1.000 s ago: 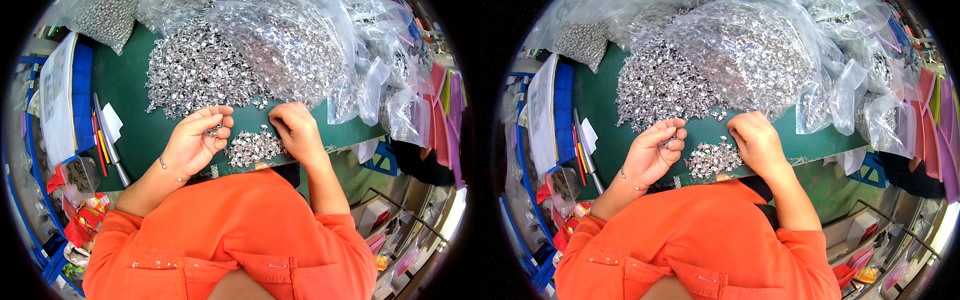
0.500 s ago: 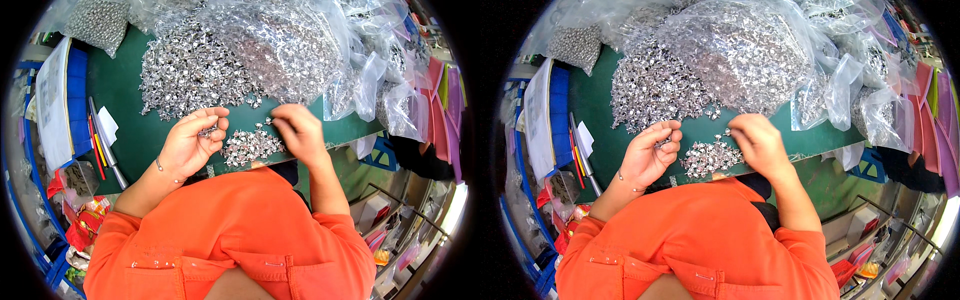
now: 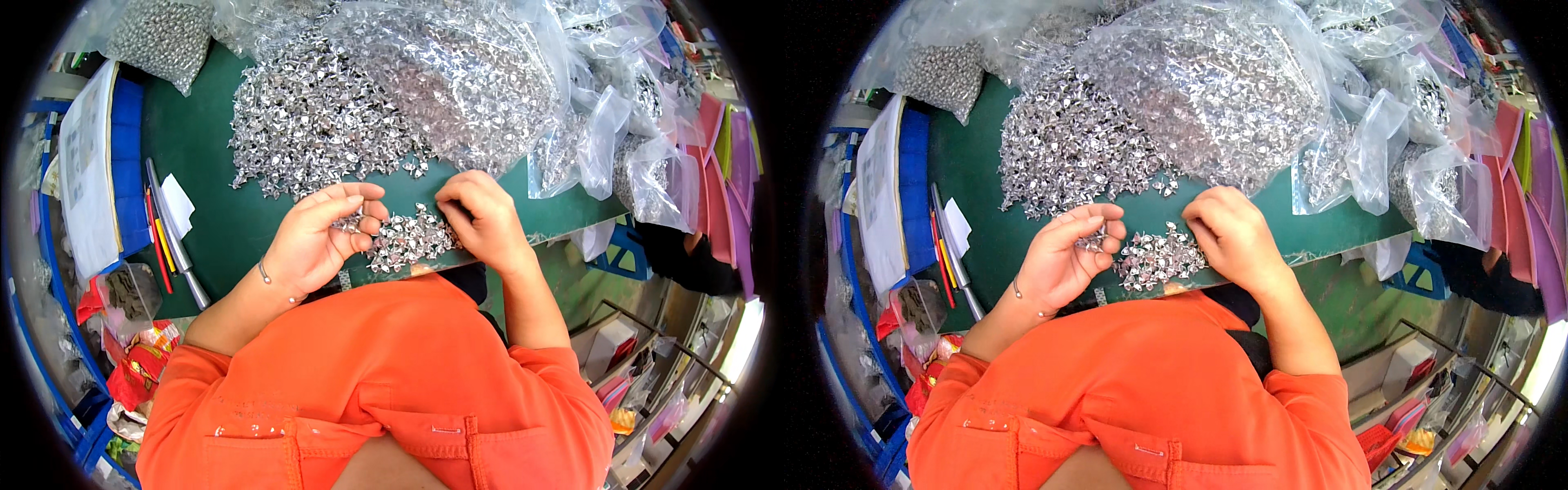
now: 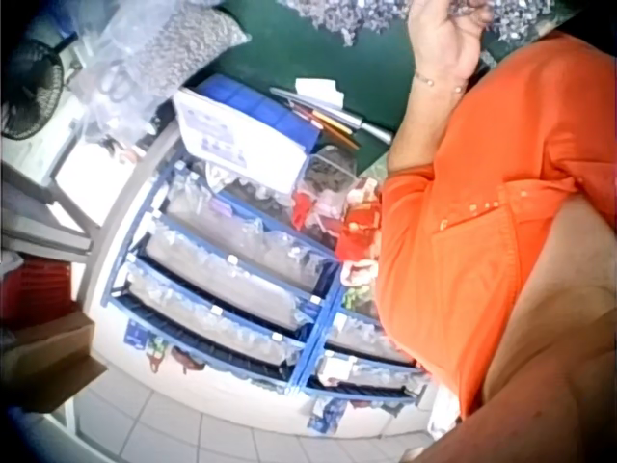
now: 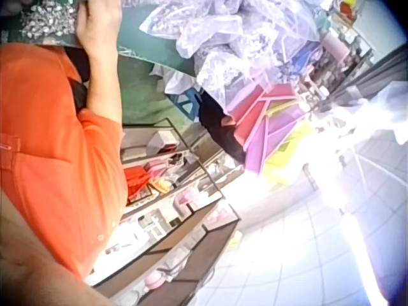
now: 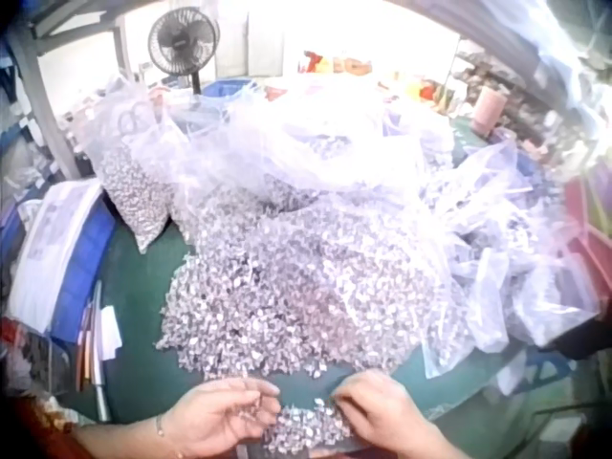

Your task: The person sorts small silver metal fasteners on a green worktable, picking them up one by one and placing them into a small pile. The person occasionally reaches for more fasteners from a large plastic bag on the table.

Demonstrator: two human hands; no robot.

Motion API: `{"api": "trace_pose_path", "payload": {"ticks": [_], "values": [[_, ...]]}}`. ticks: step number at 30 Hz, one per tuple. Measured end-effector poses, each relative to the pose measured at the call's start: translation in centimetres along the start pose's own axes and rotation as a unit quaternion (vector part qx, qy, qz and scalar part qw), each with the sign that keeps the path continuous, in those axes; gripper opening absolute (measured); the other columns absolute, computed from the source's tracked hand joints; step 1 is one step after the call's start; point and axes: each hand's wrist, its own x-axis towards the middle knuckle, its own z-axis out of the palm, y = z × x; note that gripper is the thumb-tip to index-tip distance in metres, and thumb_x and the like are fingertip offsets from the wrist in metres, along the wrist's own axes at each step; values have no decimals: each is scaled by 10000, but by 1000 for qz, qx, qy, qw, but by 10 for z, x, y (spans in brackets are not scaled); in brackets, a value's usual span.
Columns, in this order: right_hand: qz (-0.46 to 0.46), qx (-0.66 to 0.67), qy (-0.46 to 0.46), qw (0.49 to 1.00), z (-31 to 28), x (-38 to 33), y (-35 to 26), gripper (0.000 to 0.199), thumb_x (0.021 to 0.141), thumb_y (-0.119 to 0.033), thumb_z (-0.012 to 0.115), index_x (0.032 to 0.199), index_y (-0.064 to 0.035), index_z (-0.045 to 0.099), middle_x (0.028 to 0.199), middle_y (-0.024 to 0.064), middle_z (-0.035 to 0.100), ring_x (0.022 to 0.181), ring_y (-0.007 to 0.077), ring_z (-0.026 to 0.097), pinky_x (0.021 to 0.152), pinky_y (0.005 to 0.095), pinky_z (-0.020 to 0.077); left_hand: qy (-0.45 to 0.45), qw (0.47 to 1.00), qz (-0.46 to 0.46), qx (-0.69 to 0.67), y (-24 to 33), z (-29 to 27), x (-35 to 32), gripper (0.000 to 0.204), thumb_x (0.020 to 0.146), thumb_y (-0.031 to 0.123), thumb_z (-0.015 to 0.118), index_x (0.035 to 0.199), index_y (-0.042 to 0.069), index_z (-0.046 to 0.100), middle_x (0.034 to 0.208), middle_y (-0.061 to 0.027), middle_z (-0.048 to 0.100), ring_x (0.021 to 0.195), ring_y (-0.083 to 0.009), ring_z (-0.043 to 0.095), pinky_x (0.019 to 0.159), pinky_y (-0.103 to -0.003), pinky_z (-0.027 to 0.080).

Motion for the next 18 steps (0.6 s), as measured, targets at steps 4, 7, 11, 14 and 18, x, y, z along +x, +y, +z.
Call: {"api": "trace_pose_path", "payload": {"ticks": [4, 7, 11, 14, 18], "values": [[2, 120, 30, 992, -4, 10, -22, 144, 792, 49, 724, 907, -27, 685, 929, 106, 688, 851, 274, 669, 735, 355, 541, 35, 999, -20, 34, -3, 18, 0, 334, 1059, 143, 468, 1282, -87, 561, 1146, -199, 671, 1018, -270, 694, 809, -335, 596], [-79, 90, 17, 993, 9, 27, -32, 200, 748, 91, 688, 928, 2, 691, 973, 124, 690, 909, 306, 663, 785, 383, 545, -20, 998, -46, 26, -5, 10, 2, 344, 1069, 156, 452, 1271, -96, 571, 1135, -197, 669, 1025, -285, 689, 831, -358, 600], [-81, -24, -19, 996, 10, 23, -3, 314, 714, 133, 612, 988, 1, 693, 1042, 134, 696, 982, 342, 655, 857, 404, 538, -10, 998, -58, 7, -3, 4, -2, 304, 1064, 155, 471, 1232, -62, 601, 1011, -129, 652, 789, -172, 605, 659, -269, 526], [-18, -3, 37, 999, -2, 15, 5, 272, 780, 135, 622, 988, -24, 696, 992, 137, 694, 923, 332, 670, 829, 404, 550, 19, 998, -59, -20, 2, 3, -3, 264, 1065, 152, 472, 1209, -31, 596, 868, -51, 575, 609, -83, 444, 521, -207, 383], [34, 5, 78, 996, -3, 12, -5, 147, 834, 43, 692, 964, -27, 684, 971, 130, 692, 871, 326, 675, 775, 395, 550, -4, 997, -59, -48, 0, -1, -3, 262, 1069, 147, 462, 1224, -35, 569, 829, -26, 531, 582, -60, 421, 480, -204, 350]]}}
